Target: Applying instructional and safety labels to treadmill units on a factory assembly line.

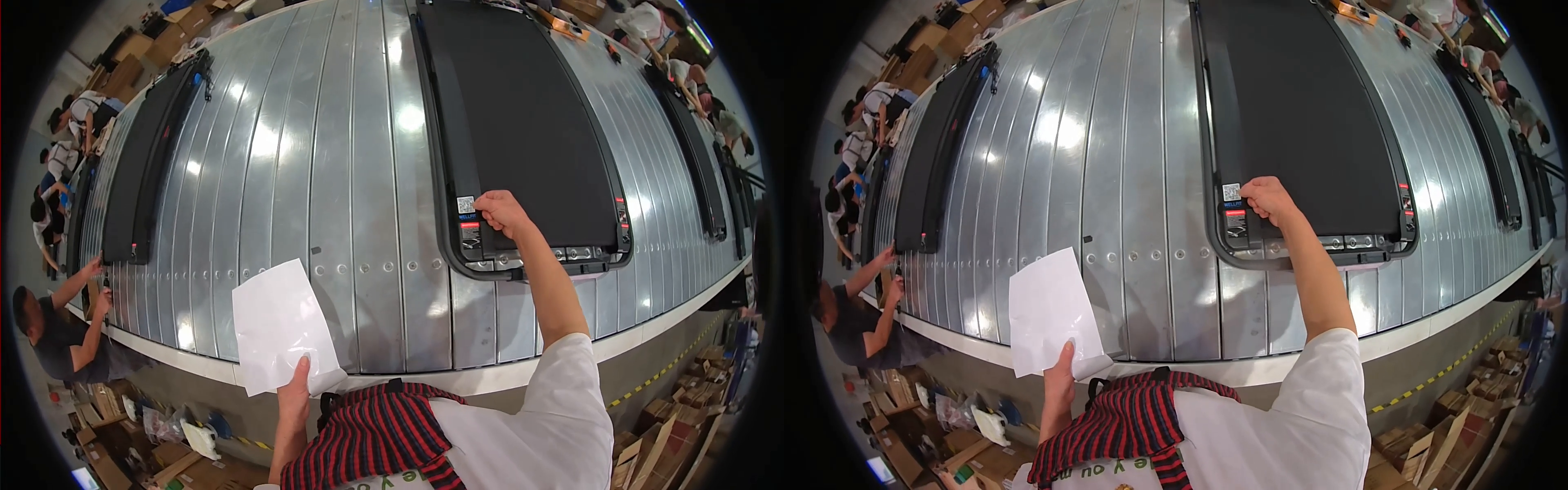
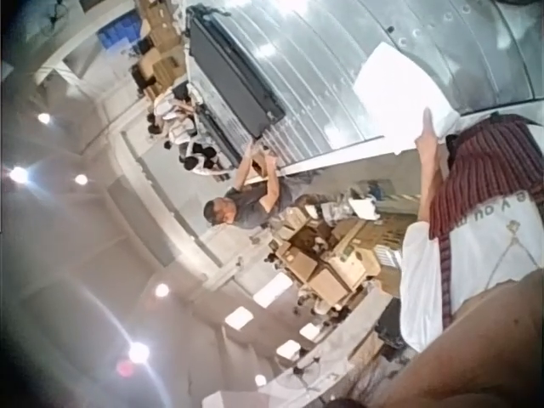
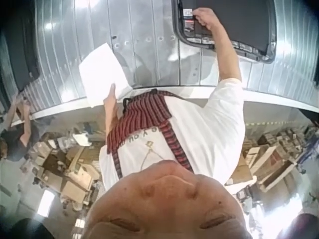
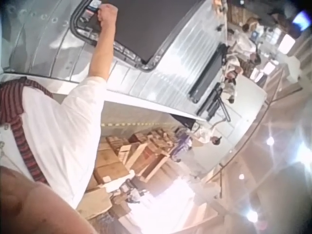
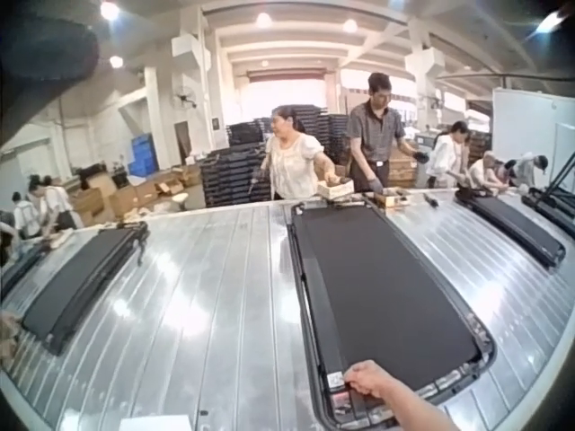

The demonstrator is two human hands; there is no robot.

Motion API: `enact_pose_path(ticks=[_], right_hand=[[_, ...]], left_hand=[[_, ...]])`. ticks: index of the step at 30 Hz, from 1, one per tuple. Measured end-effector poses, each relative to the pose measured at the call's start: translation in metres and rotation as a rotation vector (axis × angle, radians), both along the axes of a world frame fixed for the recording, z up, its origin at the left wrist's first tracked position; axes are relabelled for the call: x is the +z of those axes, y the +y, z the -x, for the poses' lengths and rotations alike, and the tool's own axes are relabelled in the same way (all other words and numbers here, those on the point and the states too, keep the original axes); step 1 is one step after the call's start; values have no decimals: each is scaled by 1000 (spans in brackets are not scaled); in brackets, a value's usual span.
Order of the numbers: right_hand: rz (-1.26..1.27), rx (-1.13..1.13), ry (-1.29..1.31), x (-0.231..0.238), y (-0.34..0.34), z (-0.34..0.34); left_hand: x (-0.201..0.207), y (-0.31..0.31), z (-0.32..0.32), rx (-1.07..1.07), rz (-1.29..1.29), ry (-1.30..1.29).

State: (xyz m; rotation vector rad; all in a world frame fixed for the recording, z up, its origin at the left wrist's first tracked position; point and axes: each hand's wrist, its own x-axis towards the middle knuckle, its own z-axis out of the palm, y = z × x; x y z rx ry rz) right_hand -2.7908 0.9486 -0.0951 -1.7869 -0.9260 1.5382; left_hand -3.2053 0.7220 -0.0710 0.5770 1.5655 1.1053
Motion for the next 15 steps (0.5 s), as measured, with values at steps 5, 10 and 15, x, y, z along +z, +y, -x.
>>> enact_pose_path(ticks=[5, 10, 15], right_hand=[[3, -14, 8, -3, 2, 1], [-10, -28, 18, -4, 1, 1], [-29, -41, 6, -6, 0, 0]], left_hand=[[1, 1, 11, 19, 1, 10], [-9, 2, 21, 54, 9, 7], [-10, 6, 21, 56, -2, -1]])
